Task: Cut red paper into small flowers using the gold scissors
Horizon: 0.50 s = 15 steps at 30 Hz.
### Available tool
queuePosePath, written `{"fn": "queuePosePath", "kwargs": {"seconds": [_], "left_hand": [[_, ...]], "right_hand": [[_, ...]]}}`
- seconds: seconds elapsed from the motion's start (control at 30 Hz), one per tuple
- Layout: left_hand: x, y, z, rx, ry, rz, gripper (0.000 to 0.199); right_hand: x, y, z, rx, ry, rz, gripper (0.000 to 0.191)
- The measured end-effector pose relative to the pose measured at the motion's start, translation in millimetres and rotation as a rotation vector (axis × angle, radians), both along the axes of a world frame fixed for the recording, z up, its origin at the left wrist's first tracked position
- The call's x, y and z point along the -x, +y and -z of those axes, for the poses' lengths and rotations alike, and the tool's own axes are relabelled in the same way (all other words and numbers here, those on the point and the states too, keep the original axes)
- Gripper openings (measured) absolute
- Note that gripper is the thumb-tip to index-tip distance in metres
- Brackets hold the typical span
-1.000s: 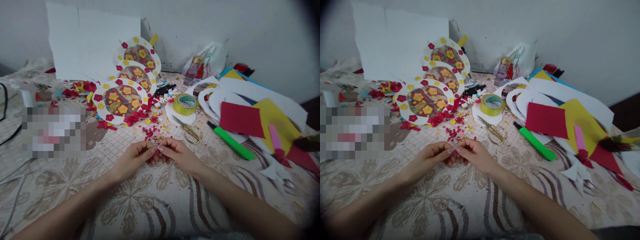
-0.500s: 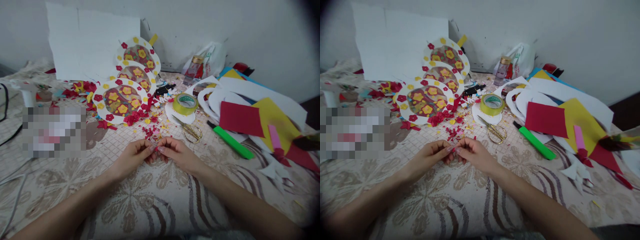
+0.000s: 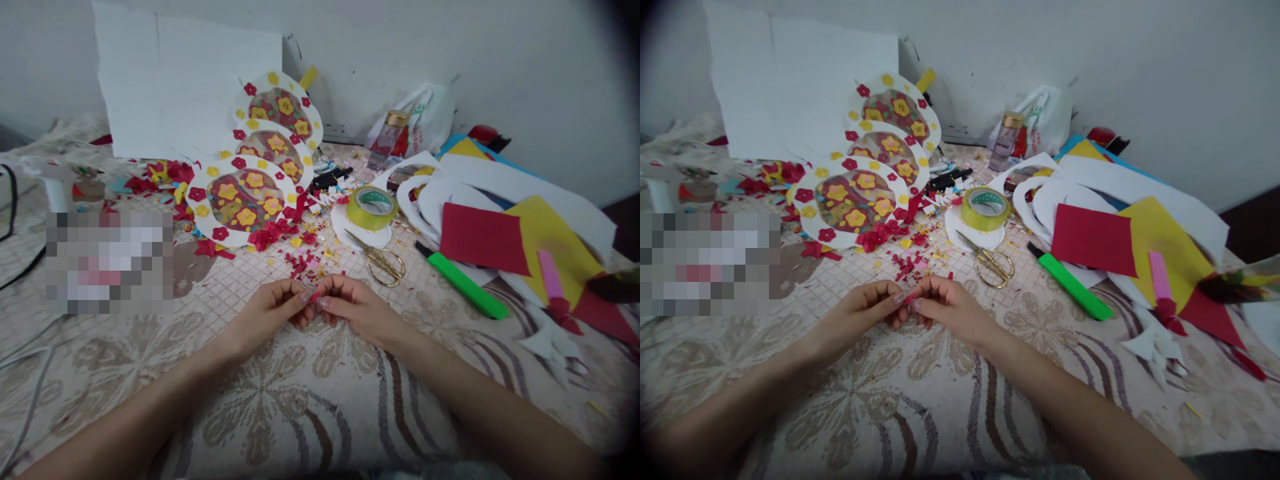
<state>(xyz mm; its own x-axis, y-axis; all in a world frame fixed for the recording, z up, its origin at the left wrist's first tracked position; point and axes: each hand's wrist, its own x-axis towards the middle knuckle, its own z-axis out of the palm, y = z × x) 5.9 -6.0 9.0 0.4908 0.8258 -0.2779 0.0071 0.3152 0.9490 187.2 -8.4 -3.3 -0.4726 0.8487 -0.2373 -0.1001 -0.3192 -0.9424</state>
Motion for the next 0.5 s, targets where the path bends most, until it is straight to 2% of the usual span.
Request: {"fn": "queuePosePath", "kwargs": {"seconds": [0.3,0.5], "left_hand": [[-0.1,0.7,0.8,-0.078,0.044,0.029,0.019],[-0.4,-4.0,1.8,-0.334,0.217,-0.012,0.014]], "right_hand": [[-0.1,0.9,1.2,0.002,0.002,0.005,0.011],[-0.2,0.3,-1.9,-0.011,-0.086,0.045,0.011]]}}
